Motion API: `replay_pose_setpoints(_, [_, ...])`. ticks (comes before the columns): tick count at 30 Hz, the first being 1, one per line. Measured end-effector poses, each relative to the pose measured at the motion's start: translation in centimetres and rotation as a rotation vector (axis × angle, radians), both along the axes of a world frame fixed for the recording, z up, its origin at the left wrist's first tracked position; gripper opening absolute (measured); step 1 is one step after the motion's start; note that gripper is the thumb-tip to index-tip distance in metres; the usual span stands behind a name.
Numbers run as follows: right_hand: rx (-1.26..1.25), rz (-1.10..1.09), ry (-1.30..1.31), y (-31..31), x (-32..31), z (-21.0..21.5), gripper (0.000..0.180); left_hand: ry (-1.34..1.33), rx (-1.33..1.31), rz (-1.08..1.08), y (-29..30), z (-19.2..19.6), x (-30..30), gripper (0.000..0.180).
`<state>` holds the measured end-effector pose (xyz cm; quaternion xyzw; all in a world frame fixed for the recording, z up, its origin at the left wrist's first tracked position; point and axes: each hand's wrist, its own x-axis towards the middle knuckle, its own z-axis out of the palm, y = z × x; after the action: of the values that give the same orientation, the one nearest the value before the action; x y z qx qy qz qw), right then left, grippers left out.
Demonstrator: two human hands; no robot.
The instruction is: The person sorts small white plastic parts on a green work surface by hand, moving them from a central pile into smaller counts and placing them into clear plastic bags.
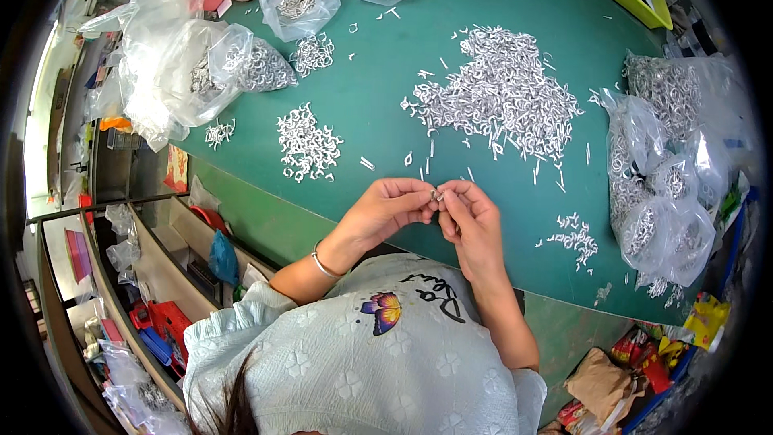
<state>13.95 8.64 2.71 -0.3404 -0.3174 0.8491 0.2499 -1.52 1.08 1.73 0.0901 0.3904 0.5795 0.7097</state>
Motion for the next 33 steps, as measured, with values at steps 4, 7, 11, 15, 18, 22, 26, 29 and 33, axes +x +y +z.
replay_pose_setpoints(4, [-0.013,-0.002,0.024,0.0,0.0,0.0,0.013,-0.058,0.03,0.002,0.0,-0.1,-0.1,0.017])
replay_pose_setpoints(7, [-0.024,-0.003,0.014,-0.1,0.0,0.2,0.013,-0.091,0.06,-0.013,-0.2,-0.3,-0.2,0.017])
replay_pose_setpoints(11, [-0.08,-0.031,0.032,-0.3,0.2,-0.1,0.012,-0.125,0.034,-0.037,-0.5,-0.2,0.0,0.016])
replay_pose_setpoints(15, [-0.005,-0.089,0.059,-0.5,0.5,0.3,0.011,-0.159,0.019,-0.038,-1.0,-0.5,0.6,0.016])
replay_pose_setpoints(18, [0.045,-0.142,0.094,-0.5,0.7,0.8,0.011,-0.211,0.026,-0.06,-1.3,-1.2,0.8,0.019])
replay_pose_setpoints(22, [0.213,-0.181,0.079,-1.1,0.8,0.6,0.011,-0.205,-0.004,-0.052,-1.5,-0.9,1.9,0.029])
replay_pose_setpoints(26, [0.503,0.146,-0.077,-2.4,1.3,1.5,0.009,-0.395,-0.079,-0.044,-2.0,-0.2,2.9,0.03])
replay_pose_setpoints(29, [0.547,-0.029,-0.003,-2.1,1.2,2.3,0.009,-0.253,-0.045,-0.006,-2.7,-1.3,3.1,0.027])
replay_pose_setpoints(33, [0.325,-0.327,0.126,-0.2,5.5,1.2,0.011,1.24,0.073,-0.103,-2.3,1.4,2.0,0.02])
